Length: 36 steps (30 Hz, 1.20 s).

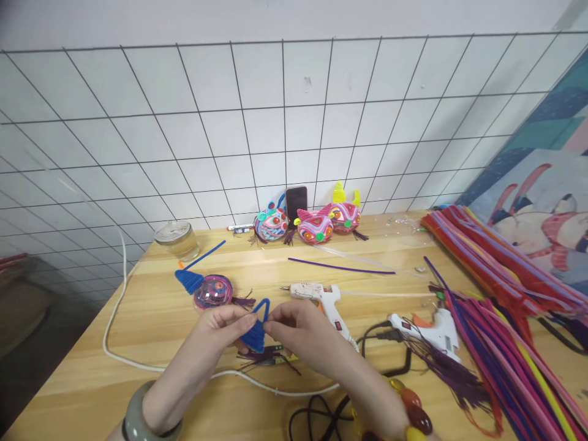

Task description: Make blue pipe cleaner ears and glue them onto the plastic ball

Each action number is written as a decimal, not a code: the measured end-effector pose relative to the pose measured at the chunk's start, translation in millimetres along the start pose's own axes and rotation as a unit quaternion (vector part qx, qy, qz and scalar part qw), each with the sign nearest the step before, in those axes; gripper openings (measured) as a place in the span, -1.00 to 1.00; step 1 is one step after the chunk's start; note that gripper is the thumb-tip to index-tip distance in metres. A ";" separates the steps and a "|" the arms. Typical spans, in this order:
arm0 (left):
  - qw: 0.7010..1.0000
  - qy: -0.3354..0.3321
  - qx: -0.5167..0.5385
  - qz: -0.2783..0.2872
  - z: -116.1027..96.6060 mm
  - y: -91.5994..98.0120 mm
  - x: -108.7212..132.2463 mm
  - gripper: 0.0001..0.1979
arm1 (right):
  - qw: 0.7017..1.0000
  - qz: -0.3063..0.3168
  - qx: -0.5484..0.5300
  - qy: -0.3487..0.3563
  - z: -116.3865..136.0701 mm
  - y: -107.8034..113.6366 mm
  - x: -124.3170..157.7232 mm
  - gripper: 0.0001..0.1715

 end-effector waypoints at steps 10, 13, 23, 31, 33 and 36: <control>0.998 0.016 0.053 0.018 1.2 -2.9 0.6 -0.67 | 1.000 -0.020 0.004 0.007 3.6 4.4 -0.3 -0.78; 0.995 0.022 0.094 0.021 0.6 -3.6 1.6 -0.64 | 1.000 -0.029 0.012 0.003 2.7 7.2 -1.9 -0.75; 0.998 0.033 0.022 0.041 4.0 -4.7 1.4 -0.75 | 0.999 -0.026 -0.016 0.010 4.1 6.5 -2.1 -0.70; 0.998 0.024 0.011 0.049 9.4 -1.6 -1.4 -0.76 | 1.000 -0.022 -0.014 0.012 1.7 6.9 -3.7 -0.69; 0.998 0.023 0.013 0.060 7.8 -3.2 -0.5 -0.75 | 0.999 -0.025 -0.020 0.012 1.0 8.3 -4.5 -0.69; 0.997 0.024 0.039 0.060 3.6 -4.8 1.1 -0.71 | 0.999 -0.028 -0.024 0.012 0.2 9.7 -4.8 -0.70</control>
Point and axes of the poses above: each hand's wrist, its own x-axis away from the middle knuckle, its own y-axis out of the back of the hand, z = x × y, the point moved 6 cm from there along -x, towards the middle knuckle, and after that the axes turned 3 degrees about -z, right-handed, at the moved point
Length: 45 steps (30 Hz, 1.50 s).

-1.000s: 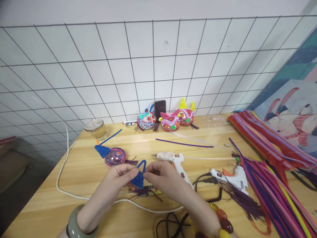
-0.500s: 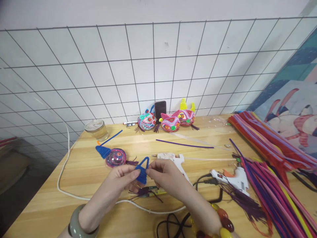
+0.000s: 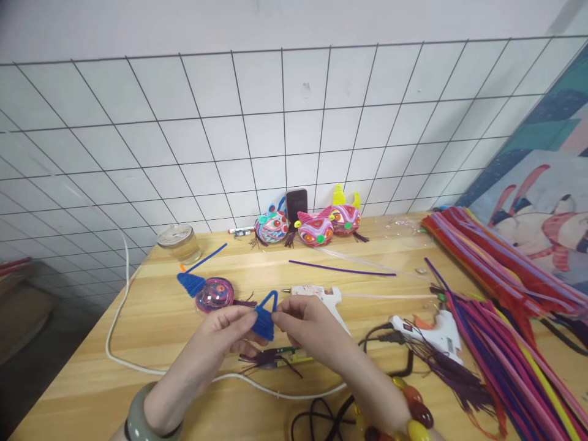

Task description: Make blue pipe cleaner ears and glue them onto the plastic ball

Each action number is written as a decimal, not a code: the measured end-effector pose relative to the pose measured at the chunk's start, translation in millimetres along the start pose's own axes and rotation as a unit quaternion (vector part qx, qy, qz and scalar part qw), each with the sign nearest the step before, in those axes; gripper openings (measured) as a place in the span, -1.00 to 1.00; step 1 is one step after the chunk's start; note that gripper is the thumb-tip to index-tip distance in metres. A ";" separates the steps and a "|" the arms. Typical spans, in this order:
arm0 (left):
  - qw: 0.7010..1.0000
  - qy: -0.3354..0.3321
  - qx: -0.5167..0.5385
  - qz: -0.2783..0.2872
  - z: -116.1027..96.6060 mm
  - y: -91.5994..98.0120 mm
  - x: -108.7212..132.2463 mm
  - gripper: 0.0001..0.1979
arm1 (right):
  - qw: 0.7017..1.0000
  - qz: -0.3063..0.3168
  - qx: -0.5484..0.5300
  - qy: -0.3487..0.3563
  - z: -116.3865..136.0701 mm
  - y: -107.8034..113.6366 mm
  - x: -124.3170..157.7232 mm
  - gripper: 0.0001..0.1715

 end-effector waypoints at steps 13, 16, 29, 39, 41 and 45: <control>0.999 -0.007 -0.027 -0.032 1.6 2.2 -3.0 -0.70 | 1.000 -0.010 -0.002 -0.015 -3.5 -2.7 -1.4 -0.79; 0.999 -0.006 -0.027 -0.032 -0.1 1.0 -1.3 -0.70 | 1.000 -0.005 -0.006 -0.015 -5.3 -0.9 -2.4 -0.78; 0.997 -0.049 0.003 -0.051 -3.8 4.1 -0.5 -0.73 | 0.998 -0.001 -0.049 0.027 -5.9 -2.7 -5.7 -0.66; 0.992 -0.094 -0.030 -0.082 -0.6 8.3 -5.2 -0.67 | 0.999 0.008 -0.023 0.041 -8.0 -5.7 -6.1 -0.65; 0.991 -0.096 -0.029 -0.087 -1.7 6.9 -4.3 -0.65 | 0.999 0.006 -0.018 0.041 -8.7 -5.9 -6.5 -0.64; 0.991 -0.095 -0.025 -0.096 -3.2 5.6 -2.8 -0.65 | 0.999 0.005 -0.028 0.033 -12.1 -6.5 -7.5 -0.63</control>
Point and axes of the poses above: each hand's wrist, its own x-axis away from the middle knuckle, its own y-axis out of the back of the hand, z = x × y, the point moved 6 cm from there along -x, towards the middle knuckle, and after that the axes turned 3 degrees about -z, right-handed, at the moved point
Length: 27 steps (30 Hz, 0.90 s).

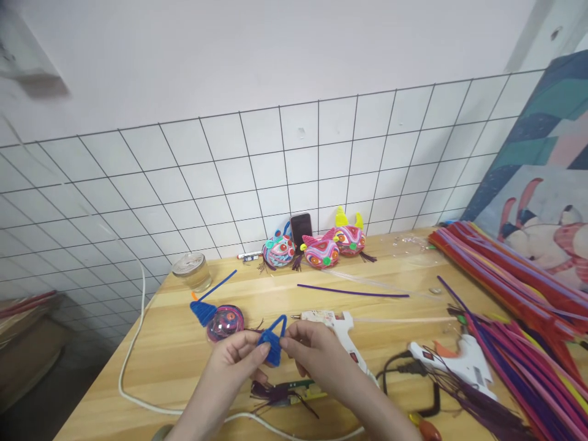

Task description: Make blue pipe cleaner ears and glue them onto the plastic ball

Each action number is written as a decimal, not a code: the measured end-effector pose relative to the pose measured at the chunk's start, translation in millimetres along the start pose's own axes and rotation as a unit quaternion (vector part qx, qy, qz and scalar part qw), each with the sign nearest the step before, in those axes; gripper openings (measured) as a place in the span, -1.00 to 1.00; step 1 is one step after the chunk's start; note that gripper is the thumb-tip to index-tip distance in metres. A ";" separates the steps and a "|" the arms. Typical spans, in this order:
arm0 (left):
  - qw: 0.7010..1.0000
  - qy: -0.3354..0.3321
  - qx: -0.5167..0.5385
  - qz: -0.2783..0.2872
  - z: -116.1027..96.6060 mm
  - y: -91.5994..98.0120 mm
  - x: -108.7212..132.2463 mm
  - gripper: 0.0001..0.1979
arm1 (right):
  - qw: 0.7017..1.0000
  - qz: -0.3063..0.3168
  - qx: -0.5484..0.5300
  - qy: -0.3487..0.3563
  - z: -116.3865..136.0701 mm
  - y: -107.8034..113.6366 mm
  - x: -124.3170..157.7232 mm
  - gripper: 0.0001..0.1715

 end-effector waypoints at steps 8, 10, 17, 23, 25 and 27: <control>1.000 -0.007 -0.009 0.011 -2.1 0.4 0.7 -0.65 | 0.999 -0.013 0.042 0.012 3.4 -0.4 0.0 -0.69; 1.000 -0.006 -0.010 0.004 -0.9 1.2 0.2 -0.67 | 0.990 -0.072 0.113 0.042 6.6 4.7 0.3 -0.76; 1.000 0.003 -0.009 -0.022 3.5 1.3 -0.9 -0.76 | 0.918 -0.136 0.293 0.230 39.7 -4.0 18.4 -0.89; 0.998 -0.014 -0.056 -0.034 -1.6 1.3 0.8 -0.87 | 0.928 -0.094 0.278 0.229 41.6 -13.4 20.0 -0.85; 0.996 -0.029 -0.072 -0.033 -6.1 0.2 2.2 -0.92 | 0.932 -0.098 0.275 0.216 38.3 -13.7 18.7 -0.88; 0.995 -0.049 -0.084 -0.025 -10.0 -1.7 4.0 -0.95 | 0.934 -0.107 0.273 0.204 36.2 -13.9 18.0 -0.89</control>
Point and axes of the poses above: each hand's wrist, its own x-axis away from the middle knuckle, its own y-axis out of the back of the hand, z = x × y, the point moved 6 cm from there along -x, towards the middle knuckle, and after that the axes turned 3 degrees about -z, right-handed, at the moved point
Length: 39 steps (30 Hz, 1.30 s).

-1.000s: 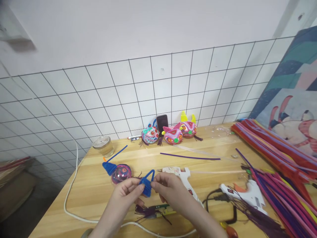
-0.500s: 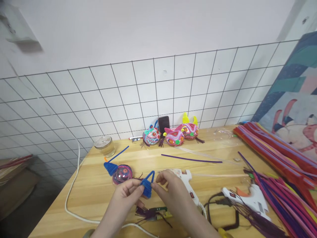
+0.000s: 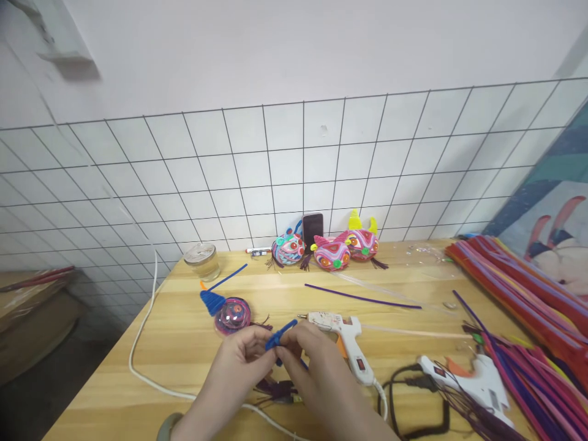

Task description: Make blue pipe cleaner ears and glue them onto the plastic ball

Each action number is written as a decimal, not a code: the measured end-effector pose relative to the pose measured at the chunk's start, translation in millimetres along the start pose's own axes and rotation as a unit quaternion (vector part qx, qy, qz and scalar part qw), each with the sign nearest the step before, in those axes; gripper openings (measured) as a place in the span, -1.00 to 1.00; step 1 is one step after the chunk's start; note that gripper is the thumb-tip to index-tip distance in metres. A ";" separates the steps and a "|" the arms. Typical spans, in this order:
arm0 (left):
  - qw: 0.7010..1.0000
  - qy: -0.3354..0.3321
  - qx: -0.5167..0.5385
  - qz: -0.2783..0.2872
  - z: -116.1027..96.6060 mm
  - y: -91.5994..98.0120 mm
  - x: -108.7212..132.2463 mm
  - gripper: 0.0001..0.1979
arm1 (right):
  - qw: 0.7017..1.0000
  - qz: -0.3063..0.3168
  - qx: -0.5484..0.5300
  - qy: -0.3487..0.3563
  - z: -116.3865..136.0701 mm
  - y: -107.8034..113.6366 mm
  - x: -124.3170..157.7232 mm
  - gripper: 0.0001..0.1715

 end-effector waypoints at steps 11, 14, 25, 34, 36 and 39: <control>0.999 0.027 0.012 0.019 -4.5 -0.7 2.3 -0.91 | 0.999 -0.001 0.003 0.034 3.4 -0.8 2.4 -0.86; 0.999 0.043 0.027 0.019 -10.3 0.2 2.9 -0.91 | 0.999 -0.001 0.002 0.054 4.3 -0.8 2.2 -0.88; 1.000 0.013 0.019 0.007 -5.5 9.0 -1.6 -0.88 | 0.999 0.009 -0.014 0.043 11.9 12.2 1.0 -0.85; 0.998 -0.046 0.005 -0.052 -13.3 32.9 -8.4 -0.85 | 0.986 -0.043 0.046 -0.157 -62.0 95.2 27.0 -0.77; 0.996 -0.069 -0.004 -0.062 -14.2 36.3 -9.3 -0.85 | 0.974 -0.018 0.124 -0.186 -87.6 100.4 43.0 -0.70; 0.992 -0.101 -0.023 -0.076 -17.3 39.4 -10.5 -0.85 | 0.957 0.022 0.173 -0.230 -116.9 92.9 60.9 -0.66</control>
Point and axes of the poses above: each hand's wrist, its own x-axis away from the middle knuckle, its own y-axis out of the back of the hand, z = x × y, the point moved 6 cm from there along -x, towards the middle knuckle, and after that the axes turned 3 degrees about -z, right-handed, at the moved point
